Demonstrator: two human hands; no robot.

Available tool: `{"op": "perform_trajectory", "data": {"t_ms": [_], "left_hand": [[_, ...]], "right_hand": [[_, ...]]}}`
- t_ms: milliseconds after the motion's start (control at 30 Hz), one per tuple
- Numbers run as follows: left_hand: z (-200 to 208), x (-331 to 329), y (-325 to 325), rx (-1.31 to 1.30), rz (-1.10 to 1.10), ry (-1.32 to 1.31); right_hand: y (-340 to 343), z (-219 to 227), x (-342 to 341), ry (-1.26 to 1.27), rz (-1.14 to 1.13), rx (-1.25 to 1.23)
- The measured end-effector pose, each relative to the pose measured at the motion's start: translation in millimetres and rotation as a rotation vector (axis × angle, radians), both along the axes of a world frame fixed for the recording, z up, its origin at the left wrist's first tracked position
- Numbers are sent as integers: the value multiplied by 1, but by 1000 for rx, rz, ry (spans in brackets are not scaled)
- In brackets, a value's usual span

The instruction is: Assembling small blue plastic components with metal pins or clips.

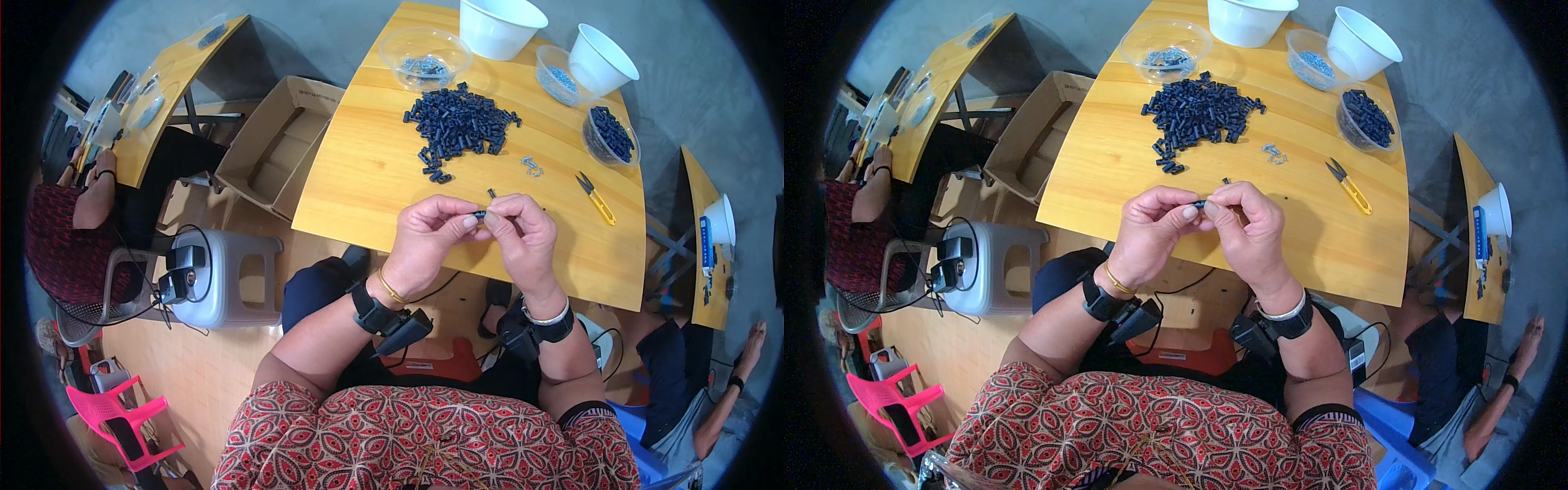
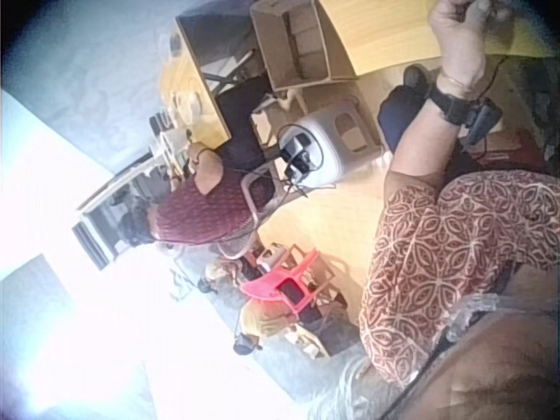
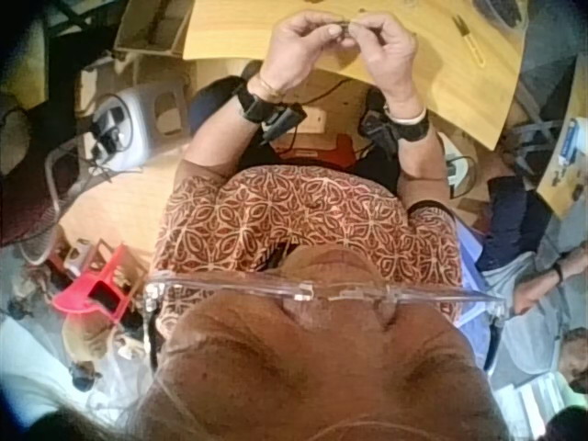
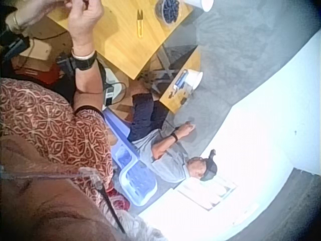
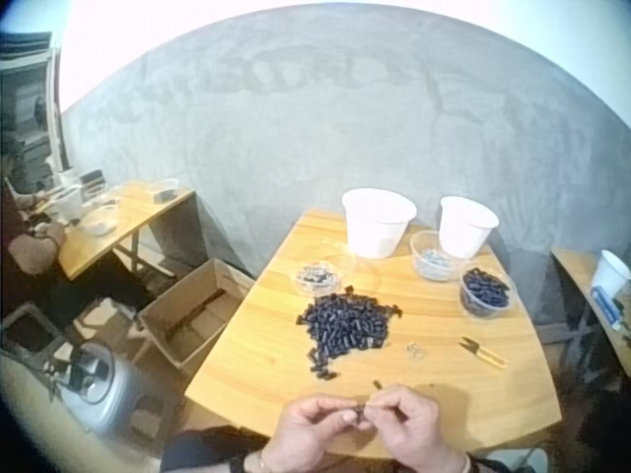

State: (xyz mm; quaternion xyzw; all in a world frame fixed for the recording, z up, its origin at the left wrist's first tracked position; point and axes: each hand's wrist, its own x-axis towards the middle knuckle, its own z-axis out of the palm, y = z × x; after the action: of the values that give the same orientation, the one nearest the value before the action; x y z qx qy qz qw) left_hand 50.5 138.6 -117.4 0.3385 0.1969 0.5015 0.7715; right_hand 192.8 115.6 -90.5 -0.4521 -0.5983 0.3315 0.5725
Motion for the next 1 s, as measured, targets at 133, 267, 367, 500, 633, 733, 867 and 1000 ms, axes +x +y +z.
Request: {"op": "perform_trajectory", "data": {"t_ms": [133, 267, 367, 500, 633, 733, 867, 1000], "left_hand": [[6, 2, -4, 203, 173, 187], [2, 2, -2, 512, 346, 373], [1, 2, -2, 681, 444, 531], [-1, 2, 1, 449, 345, 389], [-3, 0, 3, 256, 251, 248], [0, 0, 2, 273, 241, 263], [-1, 1, 3, 319, 221, 279], [3, -3, 4, 248, 120, 261]], "right_hand": [[0, -1, -3, 189, 33, -81], [0, -8, 0, 288, 20, -223], [1, -12, 0, 422, 70, -254], [0, -6, 7, 240, 52, -254], [1, -5, 9, 3, -11, -113], [-2, 3, 1, -129, -16, -66], [1, 4, -1, -126, -2, 1], [3, 4, 5, -312, -46, 100]]}}
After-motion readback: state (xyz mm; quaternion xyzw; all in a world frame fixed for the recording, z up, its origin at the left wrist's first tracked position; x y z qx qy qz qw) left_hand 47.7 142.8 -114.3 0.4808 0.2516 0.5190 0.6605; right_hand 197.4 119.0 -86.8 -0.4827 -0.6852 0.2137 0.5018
